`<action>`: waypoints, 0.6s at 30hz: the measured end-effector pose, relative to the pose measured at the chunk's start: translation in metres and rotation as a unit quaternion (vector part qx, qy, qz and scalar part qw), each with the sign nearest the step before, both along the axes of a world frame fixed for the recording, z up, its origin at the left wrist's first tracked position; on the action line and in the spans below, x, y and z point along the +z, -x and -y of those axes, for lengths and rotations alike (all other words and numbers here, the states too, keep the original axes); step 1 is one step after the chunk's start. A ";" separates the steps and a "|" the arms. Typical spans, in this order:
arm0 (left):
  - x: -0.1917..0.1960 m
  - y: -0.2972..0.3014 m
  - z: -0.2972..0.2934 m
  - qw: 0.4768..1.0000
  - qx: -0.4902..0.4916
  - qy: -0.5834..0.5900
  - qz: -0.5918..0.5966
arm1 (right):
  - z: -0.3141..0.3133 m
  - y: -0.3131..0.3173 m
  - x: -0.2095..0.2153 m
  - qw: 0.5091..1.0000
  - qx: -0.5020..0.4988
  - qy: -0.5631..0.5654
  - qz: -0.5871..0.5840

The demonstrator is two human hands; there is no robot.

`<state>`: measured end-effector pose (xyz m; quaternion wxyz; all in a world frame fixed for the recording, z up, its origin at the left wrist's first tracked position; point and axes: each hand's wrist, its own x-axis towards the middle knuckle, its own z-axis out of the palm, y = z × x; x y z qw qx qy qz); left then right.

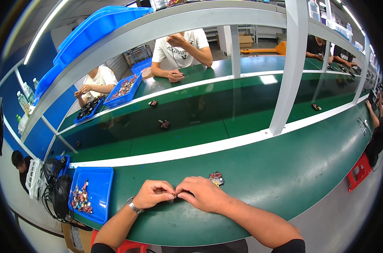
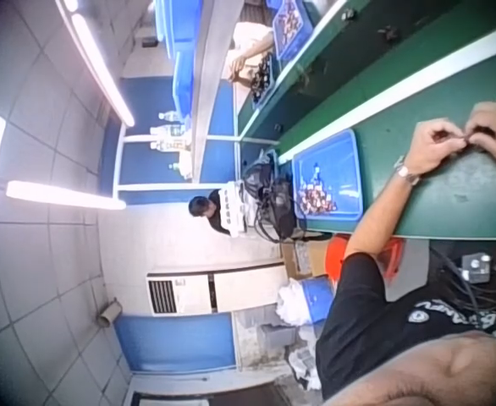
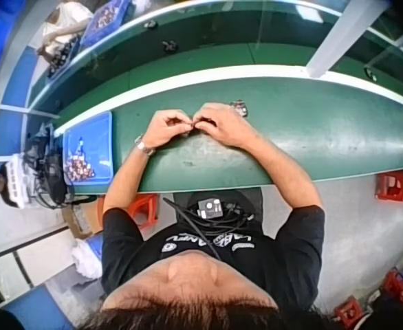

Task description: Assembling small electronic components at a factory production line workstation.

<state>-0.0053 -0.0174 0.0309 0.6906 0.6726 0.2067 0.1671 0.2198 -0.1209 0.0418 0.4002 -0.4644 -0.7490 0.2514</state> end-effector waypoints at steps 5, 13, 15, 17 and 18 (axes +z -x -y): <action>0.002 0.000 -0.001 0.999 -0.002 -0.039 -0.007 | 0.000 -0.001 -0.001 1.000 -0.006 -0.003 -0.001; 0.002 0.000 0.000 1.000 0.004 -0.022 -0.008 | 0.000 0.000 -0.001 1.000 -0.006 0.001 0.000; 0.002 0.000 -0.001 1.000 0.005 -0.021 -0.005 | 0.000 -0.001 -0.001 1.000 -0.003 -0.011 0.001; 0.003 0.000 -0.001 0.999 0.005 -0.039 -0.020 | 0.000 0.000 -0.001 1.000 -0.003 -0.009 0.002; 0.003 0.000 -0.001 0.999 0.005 -0.039 -0.020 | 0.000 0.000 -0.001 1.000 -0.003 -0.006 0.002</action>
